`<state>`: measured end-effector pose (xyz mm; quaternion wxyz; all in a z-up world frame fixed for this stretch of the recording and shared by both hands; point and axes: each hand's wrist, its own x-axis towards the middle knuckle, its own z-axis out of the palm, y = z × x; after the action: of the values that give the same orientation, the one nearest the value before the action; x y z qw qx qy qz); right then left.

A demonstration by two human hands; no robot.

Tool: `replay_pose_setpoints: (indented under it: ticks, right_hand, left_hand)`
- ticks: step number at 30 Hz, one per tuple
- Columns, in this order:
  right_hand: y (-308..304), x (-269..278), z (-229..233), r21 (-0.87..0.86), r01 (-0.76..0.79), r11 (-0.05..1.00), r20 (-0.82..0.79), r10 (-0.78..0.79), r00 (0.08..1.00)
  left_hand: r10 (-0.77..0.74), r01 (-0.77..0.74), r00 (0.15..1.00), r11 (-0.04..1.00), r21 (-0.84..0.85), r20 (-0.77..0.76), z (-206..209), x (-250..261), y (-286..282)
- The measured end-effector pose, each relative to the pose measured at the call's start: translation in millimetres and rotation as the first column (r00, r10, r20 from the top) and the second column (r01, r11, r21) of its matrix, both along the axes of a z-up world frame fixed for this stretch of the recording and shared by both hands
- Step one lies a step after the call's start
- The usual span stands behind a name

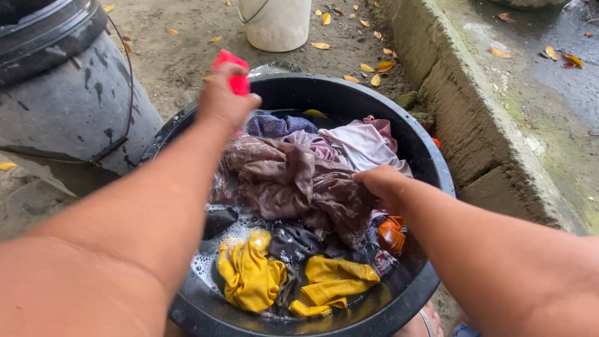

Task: The person washes clothes in a basin by hand, adds detergent from a packet, and scrubs a garment using a brush.

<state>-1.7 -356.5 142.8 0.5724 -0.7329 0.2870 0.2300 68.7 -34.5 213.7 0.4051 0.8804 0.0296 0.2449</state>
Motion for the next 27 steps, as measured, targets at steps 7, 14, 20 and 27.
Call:
replay_pose_setpoints:
  ticks: [7,14,20,27]
  right_hand:
    - [-6,15,-38,0.443,0.323,0.837,-0.247,-0.232,0.941]
    - [-8,7,-36,0.330,0.366,0.870,-0.198,-0.315,0.928]
    - [6,8,-36,0.232,0.225,0.947,-0.099,-0.207,0.973]
    - [-3,4,-17,0.195,0.425,0.884,-0.096,-0.414,0.905]
  left_hand:
    - [-0.412,0.432,0.850,0.902,-0.012,-0.327,-49,-87,-155]
    - [0.227,-0.195,0.850,0.974,0.115,-0.476,-79,-83,-8]
    - [-0.356,0.403,0.816,0.915,0.006,-0.455,-75,-88,-153]
    - [0.248,-0.173,0.781,0.968,0.184,-0.573,-80,-90,-3]
